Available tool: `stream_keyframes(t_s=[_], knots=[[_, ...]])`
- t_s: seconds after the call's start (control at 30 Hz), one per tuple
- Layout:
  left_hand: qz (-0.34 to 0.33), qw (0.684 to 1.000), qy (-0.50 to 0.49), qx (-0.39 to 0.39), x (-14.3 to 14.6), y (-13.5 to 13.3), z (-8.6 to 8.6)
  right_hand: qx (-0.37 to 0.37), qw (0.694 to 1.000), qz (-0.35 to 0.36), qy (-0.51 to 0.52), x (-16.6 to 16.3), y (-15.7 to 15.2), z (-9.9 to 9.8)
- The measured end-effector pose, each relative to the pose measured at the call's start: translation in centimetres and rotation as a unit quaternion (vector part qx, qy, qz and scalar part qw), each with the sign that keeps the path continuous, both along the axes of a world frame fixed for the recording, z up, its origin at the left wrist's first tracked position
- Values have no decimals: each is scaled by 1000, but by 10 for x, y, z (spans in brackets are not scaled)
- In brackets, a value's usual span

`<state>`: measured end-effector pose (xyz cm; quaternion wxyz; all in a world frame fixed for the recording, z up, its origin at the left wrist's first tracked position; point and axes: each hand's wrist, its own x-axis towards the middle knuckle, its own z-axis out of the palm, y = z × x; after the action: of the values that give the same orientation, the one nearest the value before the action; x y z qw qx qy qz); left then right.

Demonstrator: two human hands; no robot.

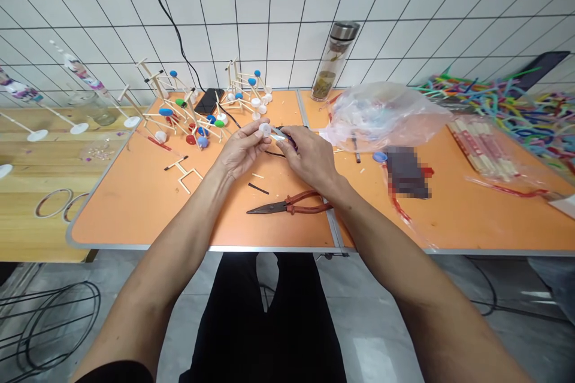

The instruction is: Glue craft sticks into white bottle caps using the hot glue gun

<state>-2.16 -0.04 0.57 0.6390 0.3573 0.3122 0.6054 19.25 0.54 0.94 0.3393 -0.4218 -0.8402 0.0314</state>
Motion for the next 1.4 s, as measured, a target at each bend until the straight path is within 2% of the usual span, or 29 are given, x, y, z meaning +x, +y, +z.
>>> stream_keyframes(t_s=[0.57,0.7,0.8,0.9,0.97,1.07,1.1,1.13,1.17,1.2,1.27,1.3,1.33,1.4], knots=[[-6,999,42,16,3,0,-4,40,992,-53,-106,-2,-15,12],[18,995,84,57,5,2,-9,28,987,-72,-141,-5,-21,16],[44,985,131,102,5,2,-10,-3,992,-61,-108,-7,-22,16],[56,976,166,128,5,0,-8,-98,995,6,32,-7,-15,17],[57,973,180,134,5,-2,-5,-230,958,70,158,-5,-7,17],[60,970,191,138,6,-5,-1,-449,835,144,282,-1,4,17],[62,969,194,140,6,-6,0,-482,809,155,297,-1,6,16],[64,968,197,141,6,-6,0,-481,809,155,301,-1,7,15],[67,967,201,141,6,-6,-1,-447,833,144,292,-2,7,14],[69,966,206,139,6,-6,-1,-388,873,123,269,-3,6,13],[73,965,214,134,6,-6,-3,-237,953,65,177,-5,0,10],[74,965,218,130,6,-5,-4,-166,979,33,115,-7,-4,10],[74,964,221,125,7,-5,-5,-109,993,4,49,-8,-7,9],[73,964,227,115,7,-3,-7,-36,996,-37,-75,-9,-14,9]])
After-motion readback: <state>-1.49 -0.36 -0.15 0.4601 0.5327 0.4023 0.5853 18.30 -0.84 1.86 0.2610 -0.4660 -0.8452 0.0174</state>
